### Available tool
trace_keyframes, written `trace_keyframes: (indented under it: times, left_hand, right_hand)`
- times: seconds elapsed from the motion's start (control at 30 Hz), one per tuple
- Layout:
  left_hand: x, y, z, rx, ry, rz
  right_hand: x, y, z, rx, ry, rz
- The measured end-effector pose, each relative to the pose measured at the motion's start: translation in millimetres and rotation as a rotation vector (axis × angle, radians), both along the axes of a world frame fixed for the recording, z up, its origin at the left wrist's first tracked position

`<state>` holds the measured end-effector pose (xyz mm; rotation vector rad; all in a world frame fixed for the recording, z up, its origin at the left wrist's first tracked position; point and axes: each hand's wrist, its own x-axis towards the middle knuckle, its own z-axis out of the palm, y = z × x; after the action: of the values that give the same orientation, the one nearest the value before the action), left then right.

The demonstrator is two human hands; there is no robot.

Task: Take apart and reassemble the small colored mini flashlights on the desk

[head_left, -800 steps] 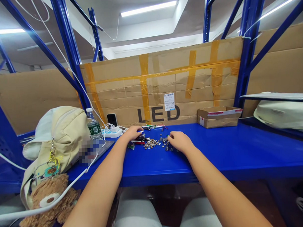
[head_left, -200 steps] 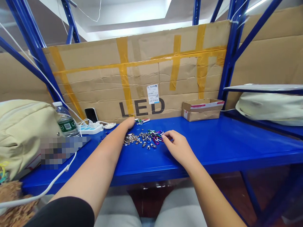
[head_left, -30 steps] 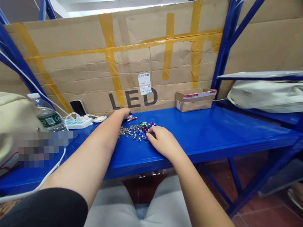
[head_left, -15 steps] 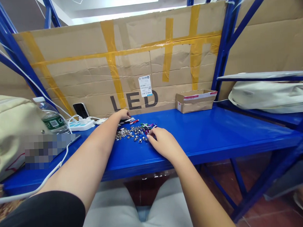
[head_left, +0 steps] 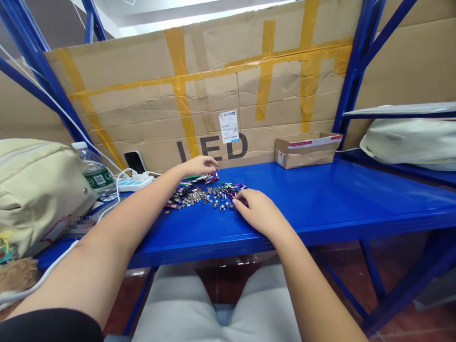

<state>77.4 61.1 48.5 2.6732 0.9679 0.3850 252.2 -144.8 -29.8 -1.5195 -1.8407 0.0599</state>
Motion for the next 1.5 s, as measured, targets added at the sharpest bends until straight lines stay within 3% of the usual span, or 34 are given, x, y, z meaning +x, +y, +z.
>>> trace_keyframes:
  times: [0.17, 0.3, 0.57, 0.7, 0.83, 0.9, 0.97, 1.0, 1.07, 1.1, 1.2, 1.3, 1.47, 1.5]
  left_hand:
    - [7, -31, -0.5, -0.186, 0.016, -0.185]
    - [10, -38, -3.6, -0.196, 0.079, -0.24]
    - [1, -37, -3.1, -0.222, -0.001, -0.149]
    - [9, -62, 0.1, -0.25, -0.089, -0.238]
    - [26, -97, 8.4, -0.352, -0.125, -0.382]
    - [32, -99, 12.9, -0.326, -0.118, -0.41]
    - [33, -86, 14.2, -0.172, -0.085, -0.335]
    - [32, -74, 12.8, -0.047, -0.036, -0.239]
    - [27, -48, 5.3, 0.238, 0.175, 0.071]
    - [23, -35, -0.4, 0.263, 0.224, 0.146]
    - [17, -7, -19.2, 0.242, 0.287, 0.241]
    - [16, 0, -27.5, 0.193, 0.28, 0.258]
    - [7, -24, -8.2, 0.04, 0.158, 0.134]
    - [1, -32, -3.5, -0.077, 0.014, 0.07]
  right_hand:
    - [-1, 1, 0.1, -0.008, 0.0, 0.007]
    - [-2, 1, -0.4, -0.013, 0.003, 0.006]
    - [-3, 3, -1.2, 0.006, 0.078, -0.006]
    - [-2, 6, -2.2, 0.084, 0.233, -0.038]
    - [-1, 3, 0.0, 0.119, 0.163, -0.007]
    - [0, 2, 1.3, 0.114, 0.143, -0.034]
    - [0, 1, 2.3, 0.103, 0.146, -0.051]
    - [0, 0, 2.7, 0.099, 0.147, -0.057]
    - [-1, -1, 3.3, 0.088, 0.144, -0.072]
    - [-1, -1, 3.5, 0.081, 0.141, -0.078]
    - [-2, -2, 3.8, 0.069, 0.136, -0.077]
    - [-1, -3, 3.3, 0.058, 0.135, -0.069]
    - [0, -3, 2.0, 0.071, 0.166, -0.052]
    - [0, -3, 1.8, 0.076, 0.176, -0.045]
